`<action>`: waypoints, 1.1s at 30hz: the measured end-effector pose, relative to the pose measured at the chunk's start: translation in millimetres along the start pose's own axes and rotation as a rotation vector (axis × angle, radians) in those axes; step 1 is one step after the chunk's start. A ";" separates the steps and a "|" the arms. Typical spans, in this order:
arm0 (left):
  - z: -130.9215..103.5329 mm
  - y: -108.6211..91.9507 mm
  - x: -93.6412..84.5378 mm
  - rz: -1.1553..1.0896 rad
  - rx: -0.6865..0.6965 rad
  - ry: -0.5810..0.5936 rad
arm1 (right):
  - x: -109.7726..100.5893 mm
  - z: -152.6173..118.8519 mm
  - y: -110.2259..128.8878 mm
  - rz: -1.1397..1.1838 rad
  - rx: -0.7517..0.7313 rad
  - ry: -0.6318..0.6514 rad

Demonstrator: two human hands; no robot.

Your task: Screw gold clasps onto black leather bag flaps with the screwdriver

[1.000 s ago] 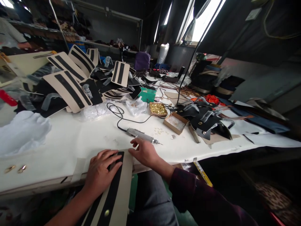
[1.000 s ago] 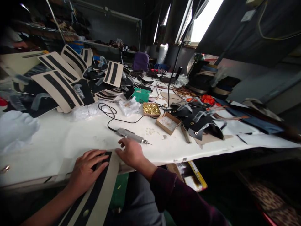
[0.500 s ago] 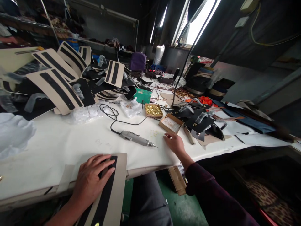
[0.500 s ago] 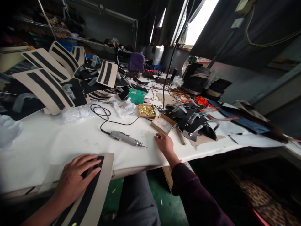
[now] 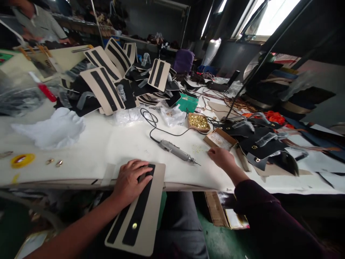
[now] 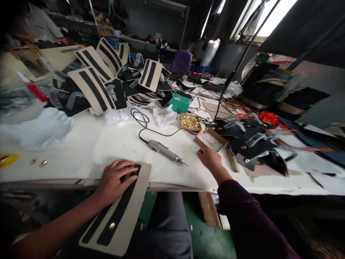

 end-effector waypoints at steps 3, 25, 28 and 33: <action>0.3 -1.1 -1.6 -0.006 -0.013 0.009 | -5.4 -1.9 11.1 -0.086 -0.034 -0.030; -0.3 -2.8 -5.4 -0.037 -0.030 0.017 | 14.2 -149.5 262.7 0.517 -0.624 0.159; -0.8 -1.0 -4.3 -0.039 -0.038 0.022 | 15.9 -149.3 267.7 0.515 -0.628 0.177; -1.7 -0.2 -3.5 -0.042 -0.026 0.014 | 19.9 -150.8 272.6 0.524 -0.624 0.179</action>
Point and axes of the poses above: each hand's wrist, its own z-axis towards the middle knuckle, its own x-axis out of the palm, y = z × x, the point moved 10 cm from there along z, towards the middle knuckle, and after that the axes turned 4 degrees about -y, right-handed, at the moved point
